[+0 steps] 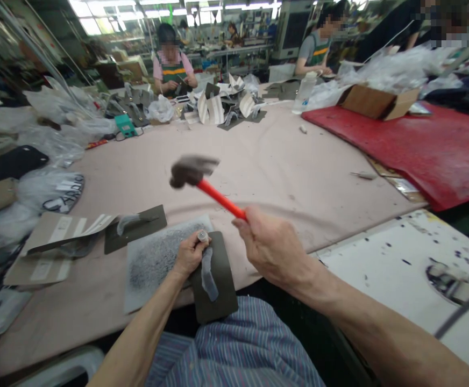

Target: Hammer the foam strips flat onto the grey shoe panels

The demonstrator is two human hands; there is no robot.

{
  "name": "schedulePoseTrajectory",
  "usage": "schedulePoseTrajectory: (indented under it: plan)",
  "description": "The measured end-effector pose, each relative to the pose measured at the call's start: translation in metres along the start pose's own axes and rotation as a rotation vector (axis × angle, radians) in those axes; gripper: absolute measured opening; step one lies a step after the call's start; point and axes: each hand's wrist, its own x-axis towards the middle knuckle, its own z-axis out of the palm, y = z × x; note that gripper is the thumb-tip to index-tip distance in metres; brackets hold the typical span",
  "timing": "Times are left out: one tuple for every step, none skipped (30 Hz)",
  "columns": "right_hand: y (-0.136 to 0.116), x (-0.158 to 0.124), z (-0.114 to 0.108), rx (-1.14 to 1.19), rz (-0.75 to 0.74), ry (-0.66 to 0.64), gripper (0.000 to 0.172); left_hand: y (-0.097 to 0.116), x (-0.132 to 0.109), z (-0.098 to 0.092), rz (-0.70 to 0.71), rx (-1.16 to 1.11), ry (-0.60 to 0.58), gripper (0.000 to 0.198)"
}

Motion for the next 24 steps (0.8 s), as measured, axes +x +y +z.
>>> schedulePoseTrajectory:
  plan:
    - [-0.004,0.001,-0.001,0.053,0.016,0.154,0.024,0.000,0.000,0.000,0.005,-0.003,-0.001,0.014]
    - [-0.007,-0.001,0.001,0.091,0.023,0.264,0.023,-0.001,0.000,0.000,0.008,-0.002,-0.001,0.014]
    - [-0.007,-0.006,0.006,0.100,0.016,0.287,0.023,-0.002,0.000,0.001,0.008,0.006,-0.001,0.014]
    - [-0.005,-0.013,0.013,0.069,-0.003,0.216,0.024,-0.003,-0.001,0.001,0.004,0.023,-0.004,0.013]
    - [-0.001,-0.020,0.020,0.009,-0.033,0.062,0.025,-0.004,-0.001,0.001,-0.004,0.047,-0.005,0.012]
    - [0.004,-0.028,0.027,-0.072,-0.035,-0.137,0.025,-0.005,-0.001,0.001,-0.014,0.070,-0.005,0.010]
    - [0.009,-0.034,0.033,-0.151,-0.019,-0.325,0.025,-0.006,-0.001,0.002,-0.024,0.086,-0.006,0.010]
    - [0.015,-0.038,0.037,-0.212,0.023,-0.466,0.024,-0.007,-0.001,0.002,-0.031,0.093,-0.008,0.009]
    - [0.020,-0.040,0.039,-0.247,0.083,-0.552,0.023,-0.008,-0.002,0.002,-0.034,0.086,-0.009,0.010]
    - [0.026,-0.041,0.041,-0.257,0.144,-0.587,0.023,-0.008,-0.002,0.002,-0.030,0.069,-0.008,0.012]
    - [0.032,-0.040,0.044,-0.250,0.208,-0.596,0.023,-0.008,-0.002,0.002,-0.022,0.045,-0.007,0.014]
    - [0.040,-0.039,0.047,-0.229,0.271,-0.588,0.025,-0.008,-0.002,0.002,-0.014,0.026,-0.007,0.016]
    - [0.049,-0.039,0.053,-0.199,0.328,-0.583,0.027,-0.008,-0.002,0.002,-0.010,0.015,-0.007,0.016]
    - [0.058,-0.039,0.060,-0.175,0.380,-0.579,0.028,-0.008,-0.002,0.002,-0.008,0.009,-0.009,0.017]
    - [0.068,-0.039,0.068,-0.163,0.424,-0.580,0.030,-0.008,-0.002,0.002,-0.008,0.006,-0.011,0.017]
    - [0.077,-0.040,0.078,-0.163,0.458,-0.586,0.032,-0.008,-0.002,0.002,-0.011,0.006,-0.014,0.016]
    - [0.083,-0.042,0.087,-0.173,0.484,-0.592,0.032,-0.008,-0.002,0.002,-0.014,0.003,-0.015,0.016]
    - [0.087,-0.044,0.095,-0.197,0.488,-0.581,0.032,-0.008,-0.002,0.001,-0.014,-0.003,-0.013,0.016]
    - [0.087,-0.046,0.101,-0.228,0.460,-0.540,0.033,-0.008,-0.002,0.001,-0.012,-0.011,-0.009,0.015]
    - [0.084,-0.048,0.106,-0.250,0.396,-0.473,0.036,-0.007,-0.002,0.001,-0.013,-0.020,-0.006,0.015]
    - [0.077,-0.051,0.110,-0.251,0.294,-0.399,0.042,-0.006,-0.002,0.000,-0.015,-0.028,-0.003,0.015]
    - [0.068,-0.053,0.112,-0.229,0.156,-0.343,0.048,-0.005,-0.002,0.000,-0.020,-0.035,0.000,0.015]
    - [0.056,-0.055,0.113,-0.189,-0.004,-0.322,0.052,-0.005,-0.002,0.000,-0.027,-0.042,0.004,0.015]
    - [0.044,-0.057,0.115,-0.139,-0.163,-0.345,0.052,-0.004,-0.002,-0.001,-0.037,-0.050,0.008,0.015]
